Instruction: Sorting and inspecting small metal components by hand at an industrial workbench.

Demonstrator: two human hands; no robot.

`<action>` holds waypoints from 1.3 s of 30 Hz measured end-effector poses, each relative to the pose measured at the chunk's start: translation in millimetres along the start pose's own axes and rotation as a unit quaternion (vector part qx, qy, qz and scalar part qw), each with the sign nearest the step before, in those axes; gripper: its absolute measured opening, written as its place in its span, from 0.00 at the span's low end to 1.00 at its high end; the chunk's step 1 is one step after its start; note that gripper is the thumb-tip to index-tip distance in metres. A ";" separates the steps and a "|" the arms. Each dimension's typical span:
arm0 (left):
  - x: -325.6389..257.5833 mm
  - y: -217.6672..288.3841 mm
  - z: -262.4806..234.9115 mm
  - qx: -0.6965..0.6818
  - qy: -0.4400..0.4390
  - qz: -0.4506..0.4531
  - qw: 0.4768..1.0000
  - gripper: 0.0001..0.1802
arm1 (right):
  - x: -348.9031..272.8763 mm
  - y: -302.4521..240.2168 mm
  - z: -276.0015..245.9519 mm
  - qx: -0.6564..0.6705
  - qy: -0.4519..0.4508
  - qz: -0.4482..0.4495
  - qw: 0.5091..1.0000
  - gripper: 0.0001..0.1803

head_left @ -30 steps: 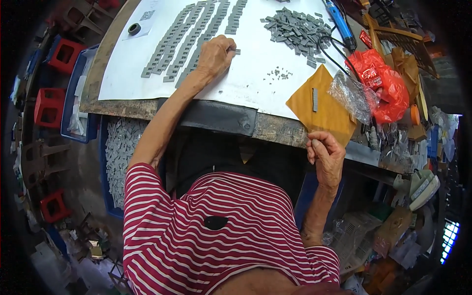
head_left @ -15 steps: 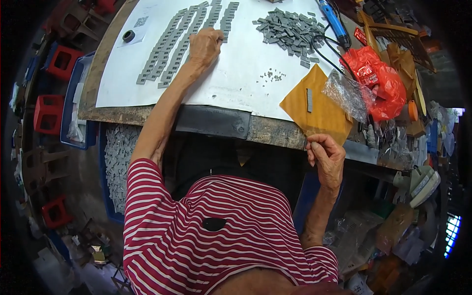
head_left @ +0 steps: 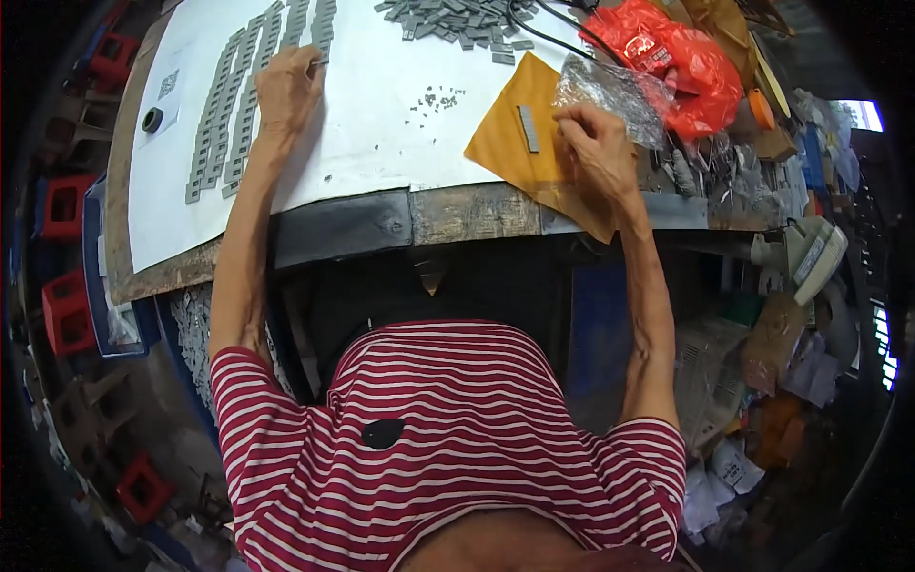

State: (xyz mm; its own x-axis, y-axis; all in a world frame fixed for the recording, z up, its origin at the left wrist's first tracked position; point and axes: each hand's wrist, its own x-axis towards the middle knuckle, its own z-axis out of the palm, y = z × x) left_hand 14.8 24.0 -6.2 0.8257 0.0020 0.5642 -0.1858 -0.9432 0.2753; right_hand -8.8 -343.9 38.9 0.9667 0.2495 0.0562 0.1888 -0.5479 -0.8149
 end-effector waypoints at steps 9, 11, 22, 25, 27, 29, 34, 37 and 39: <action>-4.3 50.1 -7.7 -0.180 -0.046 -0.006 0.983 0.04 | 27.8 11.0 23.1 -0.170 0.013 -0.199 0.965 0.06; -2.8 58.3 -7.6 -0.213 -0.063 0.014 0.975 0.04 | 30.0 13.7 26.4 -0.209 0.011 -0.242 0.947 0.05; 17.8 97.8 20.1 -0.243 -0.128 0.080 0.958 0.07 | 40.5 11.6 23.1 -0.356 -0.037 -0.326 0.875 0.01; 30.1 114.0 34.3 -0.247 -0.113 0.107 0.957 0.07 | 43.1 10.7 20.6 -0.377 -0.048 -0.346 0.858 0.02; 35.1 125.4 44.6 -0.262 -0.103 0.107 0.954 0.07 | 42.8 6.7 19.6 -0.387 -0.063 -0.352 0.850 0.02; 41.3 132.8 54.1 -0.250 -0.095 0.124 0.956 0.07 | 43.1 5.0 20.7 -0.396 -0.062 -0.356 0.844 0.01; 49.1 150.4 70.8 -0.208 -0.102 0.124 0.965 0.07 | 43.9 5.8 21.7 -0.422 -0.060 -0.371 0.825 0.02; 48.3 155.5 76.3 -0.194 -0.120 0.113 0.967 0.07 | 40.1 4.0 19.2 -0.392 -0.041 -0.370 0.841 0.02; 47.2 154.9 81.5 -0.189 -0.118 0.113 0.968 0.07 | 37.8 7.8 20.9 -0.351 -0.013 -0.350 0.868 0.02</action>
State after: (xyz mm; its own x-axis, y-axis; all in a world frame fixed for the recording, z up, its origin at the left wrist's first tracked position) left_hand 68.4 -149.1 -0.4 0.8318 -0.3072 0.4624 -0.5202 -0.7221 0.4560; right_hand 25.6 -322.1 22.6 0.5698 0.7312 0.3751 0.7966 -0.6036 -0.0337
